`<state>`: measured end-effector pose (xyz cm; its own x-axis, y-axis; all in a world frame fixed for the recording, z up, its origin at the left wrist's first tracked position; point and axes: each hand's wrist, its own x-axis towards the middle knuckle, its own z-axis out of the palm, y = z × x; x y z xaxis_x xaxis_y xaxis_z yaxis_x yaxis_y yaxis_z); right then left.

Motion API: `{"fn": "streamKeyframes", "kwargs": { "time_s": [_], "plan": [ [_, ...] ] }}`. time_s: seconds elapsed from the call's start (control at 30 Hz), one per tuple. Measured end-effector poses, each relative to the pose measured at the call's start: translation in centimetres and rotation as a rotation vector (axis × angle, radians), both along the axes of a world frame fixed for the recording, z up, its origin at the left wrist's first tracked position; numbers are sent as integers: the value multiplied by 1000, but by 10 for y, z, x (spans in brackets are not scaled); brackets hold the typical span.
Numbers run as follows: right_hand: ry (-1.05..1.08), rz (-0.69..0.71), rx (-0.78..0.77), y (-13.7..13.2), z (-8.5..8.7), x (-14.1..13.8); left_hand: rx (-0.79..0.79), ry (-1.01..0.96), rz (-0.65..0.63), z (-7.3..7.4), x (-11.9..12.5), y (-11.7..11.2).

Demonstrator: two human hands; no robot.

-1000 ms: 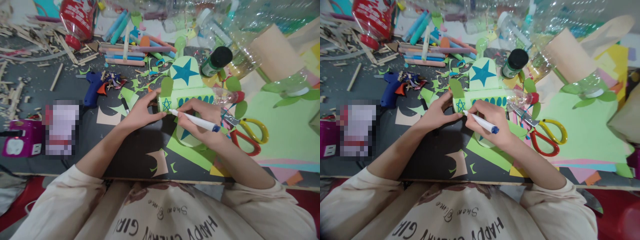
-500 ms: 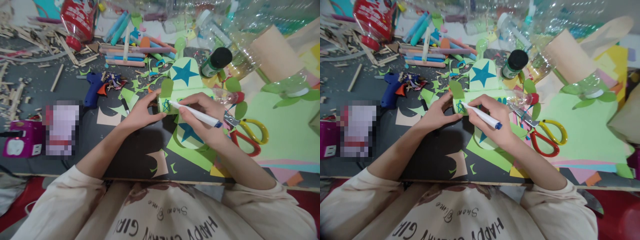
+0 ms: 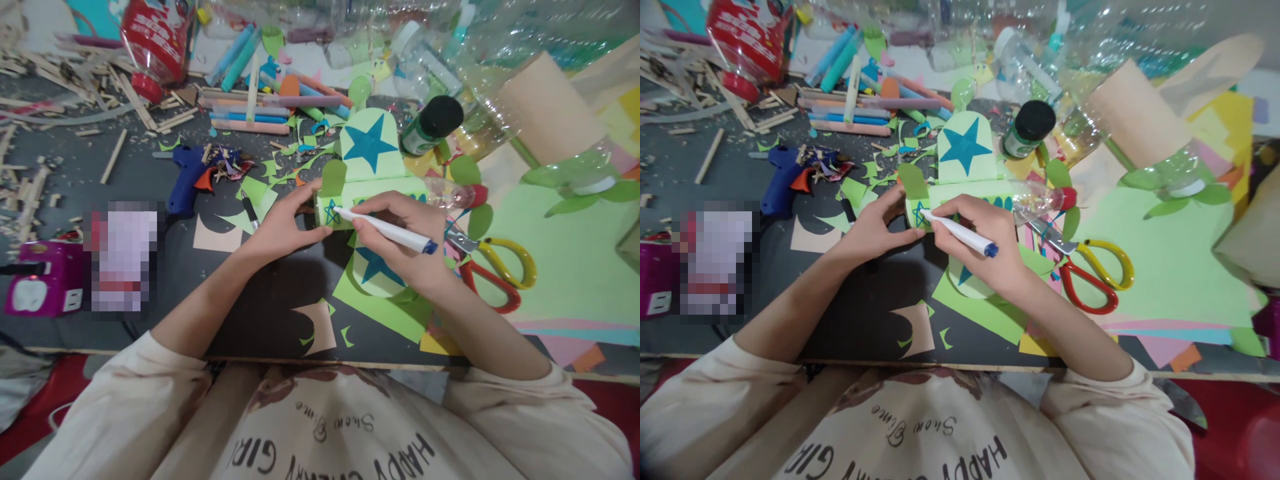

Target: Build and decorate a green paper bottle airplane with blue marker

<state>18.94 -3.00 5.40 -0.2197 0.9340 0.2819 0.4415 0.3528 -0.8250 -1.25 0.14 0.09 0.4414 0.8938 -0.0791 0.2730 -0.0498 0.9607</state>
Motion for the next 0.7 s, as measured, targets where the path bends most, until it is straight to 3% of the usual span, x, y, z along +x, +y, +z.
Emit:
{"fn": "streamKeyframes", "kwargs": {
  "time_s": [0.7],
  "plan": [
    [-2, -3, 15, -1, 0, 1, -5, -14, 4, 2, 1, 0]
  ]
}}
